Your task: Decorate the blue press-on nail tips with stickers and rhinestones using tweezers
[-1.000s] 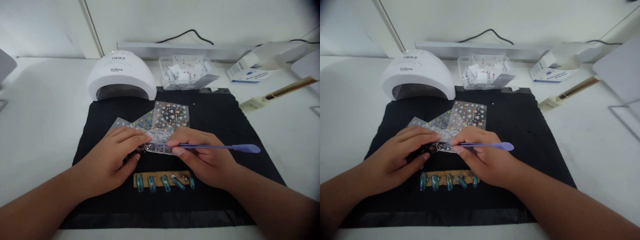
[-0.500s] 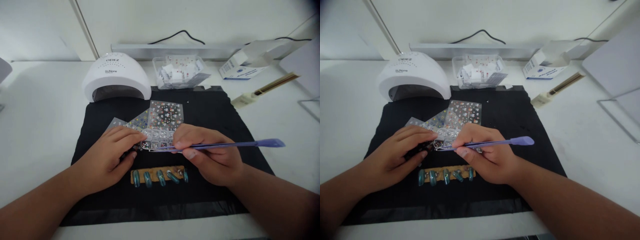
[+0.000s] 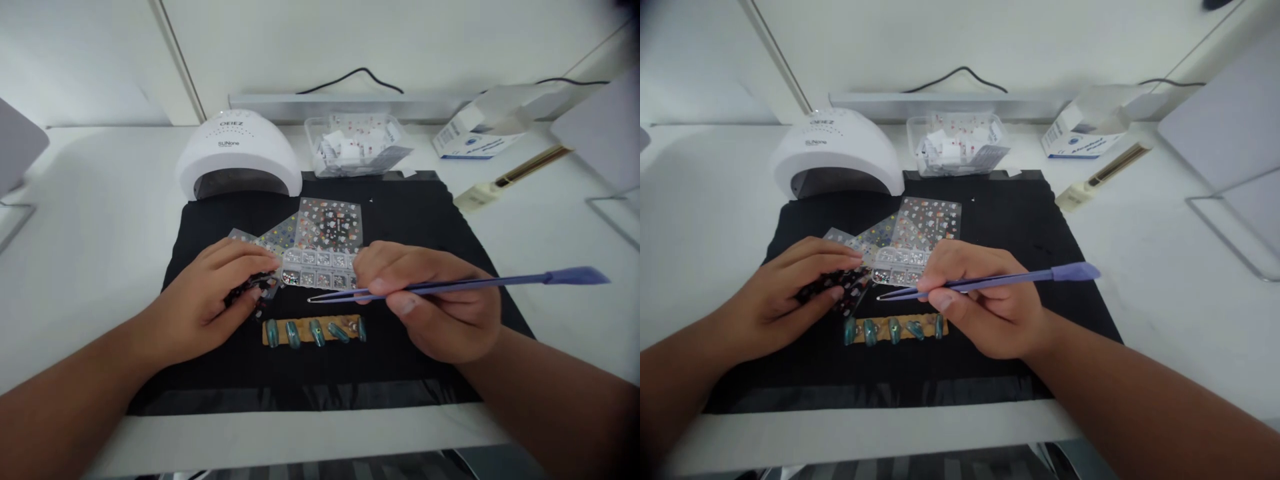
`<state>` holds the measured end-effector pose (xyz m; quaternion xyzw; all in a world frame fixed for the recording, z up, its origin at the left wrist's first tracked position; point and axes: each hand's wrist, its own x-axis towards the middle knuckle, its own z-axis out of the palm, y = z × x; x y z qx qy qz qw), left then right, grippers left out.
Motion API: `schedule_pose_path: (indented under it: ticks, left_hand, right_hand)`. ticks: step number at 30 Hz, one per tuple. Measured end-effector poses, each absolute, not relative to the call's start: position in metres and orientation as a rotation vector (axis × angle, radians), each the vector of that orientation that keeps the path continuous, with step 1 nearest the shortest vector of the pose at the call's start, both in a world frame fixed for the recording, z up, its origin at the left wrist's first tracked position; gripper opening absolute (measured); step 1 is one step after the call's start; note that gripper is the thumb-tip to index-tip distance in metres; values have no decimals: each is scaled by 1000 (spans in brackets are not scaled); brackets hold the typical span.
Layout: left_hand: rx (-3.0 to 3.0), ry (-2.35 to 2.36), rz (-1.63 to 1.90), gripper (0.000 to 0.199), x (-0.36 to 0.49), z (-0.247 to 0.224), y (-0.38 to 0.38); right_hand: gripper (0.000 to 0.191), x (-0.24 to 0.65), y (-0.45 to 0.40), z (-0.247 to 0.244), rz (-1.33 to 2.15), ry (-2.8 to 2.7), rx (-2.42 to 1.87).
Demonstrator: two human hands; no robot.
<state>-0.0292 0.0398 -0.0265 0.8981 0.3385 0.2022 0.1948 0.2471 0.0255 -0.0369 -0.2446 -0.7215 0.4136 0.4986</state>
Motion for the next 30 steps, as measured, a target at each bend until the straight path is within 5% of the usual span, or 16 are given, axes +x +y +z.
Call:
schedule_pose_path:
  ticks: [22, 27, 30]
  left_hand:
    - [2508, 991, 880, 23, -22, -9, 28]
    - [2539, 1040, 599, 1, 1, 24, 11]
    - [2559, 1042, 416, 8, 21, 27, 4]
  right_hand:
    - [11, 256, -2, 7, 700, -1791, -565]
    - [16, 275, -1, 2, 706, -1843, -504]
    - [20, 281, 5, -10, 745, -1846, -490]
